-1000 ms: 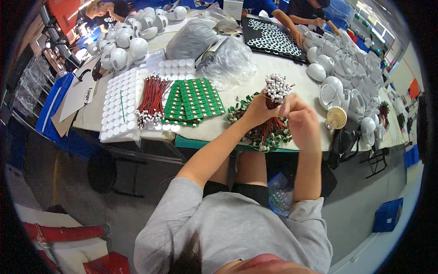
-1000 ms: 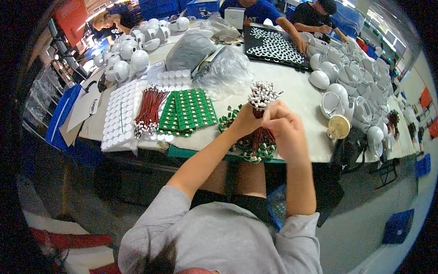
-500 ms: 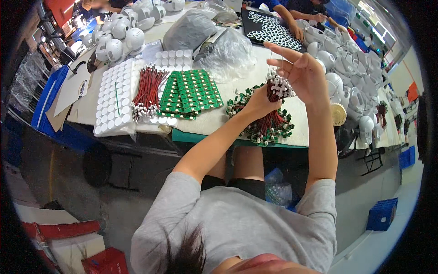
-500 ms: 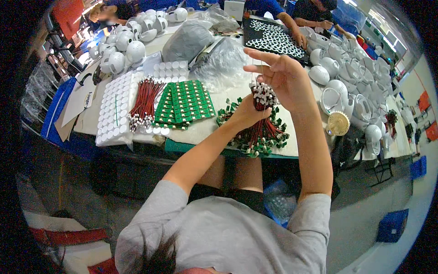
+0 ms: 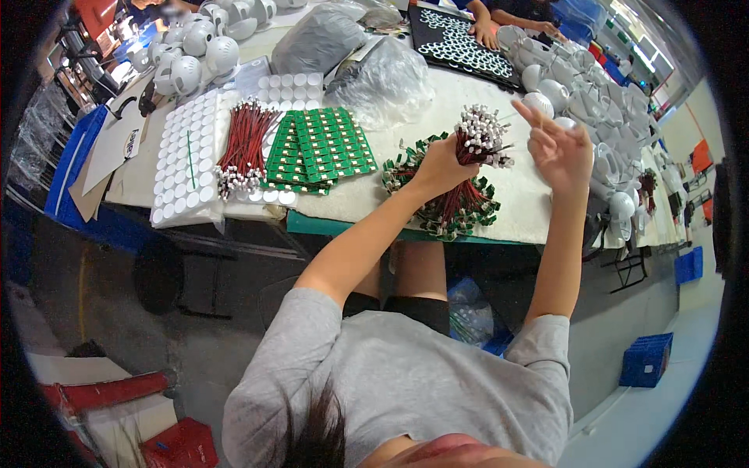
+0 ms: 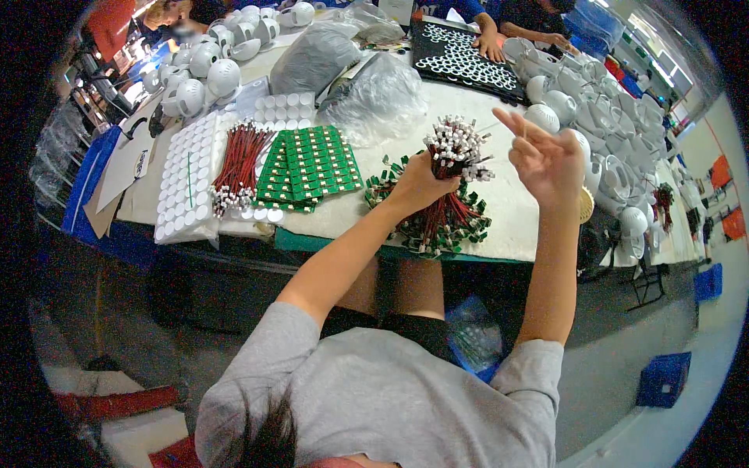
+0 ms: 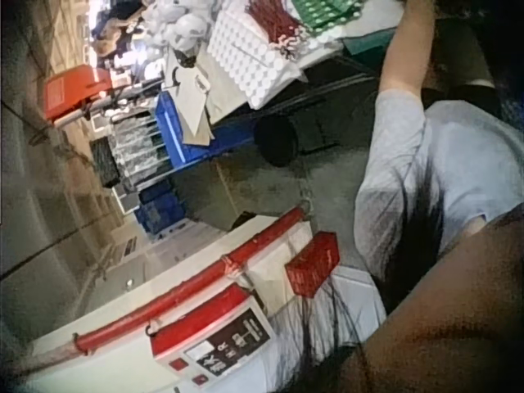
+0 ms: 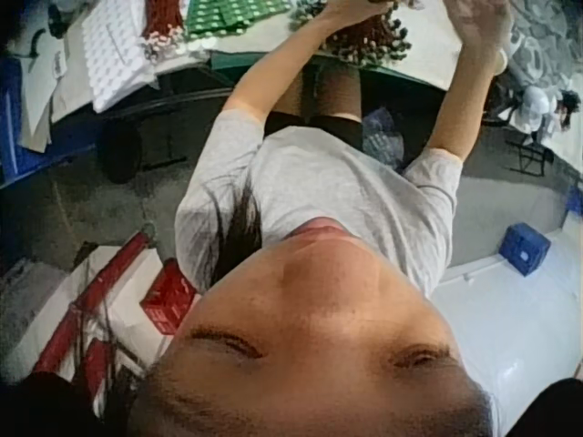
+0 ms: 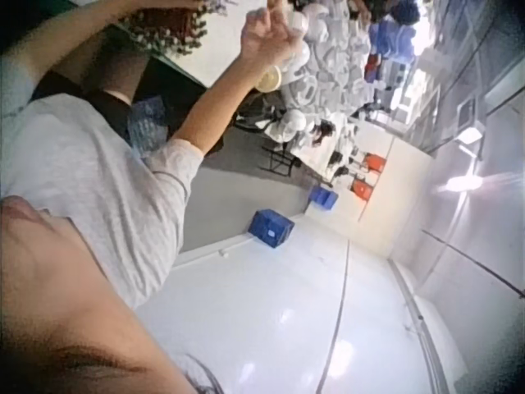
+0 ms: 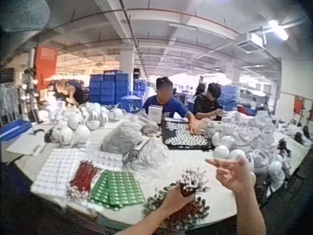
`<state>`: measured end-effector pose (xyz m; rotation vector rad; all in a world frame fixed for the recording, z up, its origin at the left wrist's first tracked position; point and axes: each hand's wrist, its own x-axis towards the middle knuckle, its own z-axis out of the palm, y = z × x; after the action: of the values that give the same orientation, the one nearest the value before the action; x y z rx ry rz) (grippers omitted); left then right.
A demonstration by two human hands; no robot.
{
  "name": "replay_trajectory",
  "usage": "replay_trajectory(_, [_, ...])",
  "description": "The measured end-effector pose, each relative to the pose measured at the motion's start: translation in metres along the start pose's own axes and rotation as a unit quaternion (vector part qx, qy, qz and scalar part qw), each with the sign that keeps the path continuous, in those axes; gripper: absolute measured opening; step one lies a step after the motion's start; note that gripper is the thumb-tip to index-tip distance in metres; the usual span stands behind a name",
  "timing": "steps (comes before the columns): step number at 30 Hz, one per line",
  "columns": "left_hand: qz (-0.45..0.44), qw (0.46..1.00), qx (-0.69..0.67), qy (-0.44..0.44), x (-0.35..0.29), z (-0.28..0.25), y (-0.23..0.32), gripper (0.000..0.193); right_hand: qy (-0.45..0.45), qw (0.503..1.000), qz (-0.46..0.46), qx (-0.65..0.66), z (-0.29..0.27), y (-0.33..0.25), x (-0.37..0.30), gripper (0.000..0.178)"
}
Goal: Assembling LED light components by attaching wired leads to PCB boards and organizing them into bundles.
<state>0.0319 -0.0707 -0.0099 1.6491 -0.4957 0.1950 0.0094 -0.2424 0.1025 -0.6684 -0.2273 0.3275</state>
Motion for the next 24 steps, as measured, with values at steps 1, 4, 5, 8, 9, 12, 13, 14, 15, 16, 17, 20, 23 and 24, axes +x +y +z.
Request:
replay_trajectory(1, [-0.003, 1.0, 0.02, -0.006, 0.001, 0.0, -0.002, 0.037, 0.001, 1.0, 0.001, 0.0, -0.002, 0.0, -0.008, 0.052])
replay_trajectory(4, [0.009, 0.998, 0.054, -0.006, 0.005, 0.001, -0.006, 0.036, -0.02, 0.999, -0.027, -0.017, 0.0, -0.001, -0.028, 0.049])
replay_trajectory(5, [0.01, 0.999, 0.04, -0.002, 0.005, 0.001, -0.007, 0.035, 0.012, 0.999, -0.035, -0.013, 0.002, -0.002, -0.03, 0.048])
replay_trajectory(8, [0.004, 1.0, 0.007, -0.006, 0.004, 0.0, -0.005, 0.035, 0.054, 0.998, -0.044, -0.001, -0.008, -0.005, -0.034, 0.045])
replay_trajectory(9, [-0.008, 1.0, 0.008, -0.013, 0.004, -0.002, -0.002, 0.035, 0.062, 0.997, -0.045, 0.012, -0.014, -0.006, -0.037, 0.045])
replay_trajectory(12, [-0.032, 0.999, 0.041, -0.016, 0.007, -0.003, -0.001, 0.03, 0.04, 0.998, -0.036, 0.027, -0.014, -0.008, -0.056, 0.043])
replay_trajectory(13, [-0.033, 0.999, 0.038, -0.01, 0.008, -0.004, -0.003, 0.03, 0.03, 0.999, -0.033, 0.003, -0.01, -0.005, -0.06, 0.041])
replay_trajectory(14, [-0.035, 0.999, 0.039, -0.011, 0.007, -0.006, -0.003, 0.029, 0.02, 0.999, -0.029, -0.021, -0.01, -0.002, -0.062, 0.039])
replay_trajectory(15, [-0.035, 0.999, 0.036, -0.018, 0.005, -0.008, 0.0, 0.029, 0.045, 0.997, -0.021, -0.053, -0.013, -0.003, -0.061, 0.032])
replay_trajectory(16, [-0.026, 0.999, 0.029, -0.034, 0.004, -0.009, 0.003, 0.028, -0.018, 0.993, 0.025, -0.112, -0.031, -0.009, -0.059, 0.03])
replay_trajectory(17, [-0.016, 1.0, 0.006, -0.026, 0.003, -0.008, 0.001, 0.026, -0.08, 0.979, 0.072, -0.171, -0.051, -0.013, -0.059, 0.029])
replay_trajectory(20, [-0.019, 0.999, 0.001, -0.027, 0.002, -0.01, -0.005, 0.024, -0.025, 0.869, 0.241, -0.43, -0.07, -0.001, -0.053, 0.037])
replay_trajectory(23, [0.019, 0.999, 0.031, -0.025, 0.0, -0.007, -0.009, 0.025, 0.032, 0.771, 0.301, -0.56, -0.056, 0.006, -0.045, 0.037])
replay_trajectory(24, [0.041, 0.999, 0.034, -0.01, 0.0, -0.007, -0.009, 0.025, 0.038, 0.709, 0.248, -0.659, -0.054, 0.007, -0.039, 0.038])
